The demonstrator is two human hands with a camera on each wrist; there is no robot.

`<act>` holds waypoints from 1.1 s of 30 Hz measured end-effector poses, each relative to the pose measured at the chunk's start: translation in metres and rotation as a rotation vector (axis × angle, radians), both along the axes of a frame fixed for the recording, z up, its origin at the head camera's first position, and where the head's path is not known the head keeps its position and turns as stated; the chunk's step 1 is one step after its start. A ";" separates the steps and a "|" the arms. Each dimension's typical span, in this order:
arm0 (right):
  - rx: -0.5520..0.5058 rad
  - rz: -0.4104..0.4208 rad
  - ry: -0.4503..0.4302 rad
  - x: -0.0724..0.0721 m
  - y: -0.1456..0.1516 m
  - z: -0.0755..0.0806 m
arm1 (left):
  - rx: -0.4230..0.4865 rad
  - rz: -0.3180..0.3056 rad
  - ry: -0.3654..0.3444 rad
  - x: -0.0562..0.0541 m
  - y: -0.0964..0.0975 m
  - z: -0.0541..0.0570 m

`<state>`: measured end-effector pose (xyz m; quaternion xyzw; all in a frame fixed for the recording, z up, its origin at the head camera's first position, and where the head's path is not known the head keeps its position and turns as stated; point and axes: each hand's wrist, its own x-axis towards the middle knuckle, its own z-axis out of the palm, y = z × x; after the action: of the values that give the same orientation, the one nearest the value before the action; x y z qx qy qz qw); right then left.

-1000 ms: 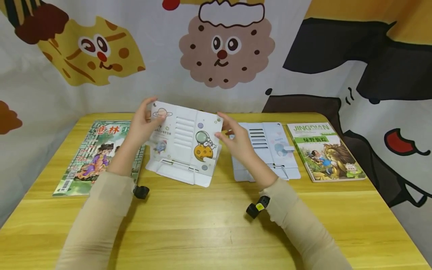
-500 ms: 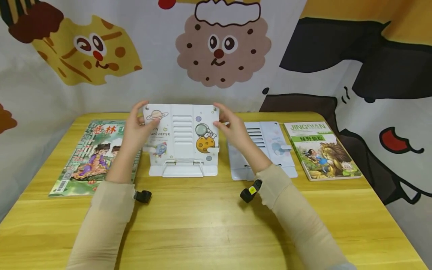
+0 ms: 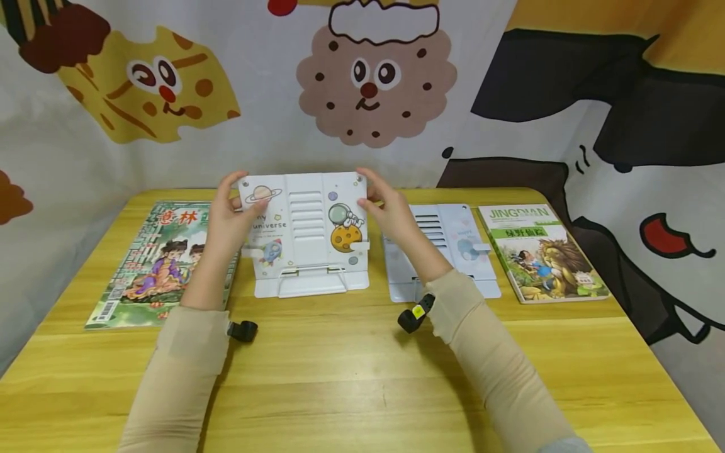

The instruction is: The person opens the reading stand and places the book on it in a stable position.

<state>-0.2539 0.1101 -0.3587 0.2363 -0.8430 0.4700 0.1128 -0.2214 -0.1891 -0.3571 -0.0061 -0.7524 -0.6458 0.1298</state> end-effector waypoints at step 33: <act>-0.422 -0.068 0.360 0.085 -0.100 -0.013 | 0.224 0.081 -0.075 0.036 -0.112 0.008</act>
<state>-0.1692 0.0106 -0.3719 0.2590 -0.7003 0.5815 0.3232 -0.1851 -0.3014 -0.3492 0.0628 -0.6795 -0.7198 0.1275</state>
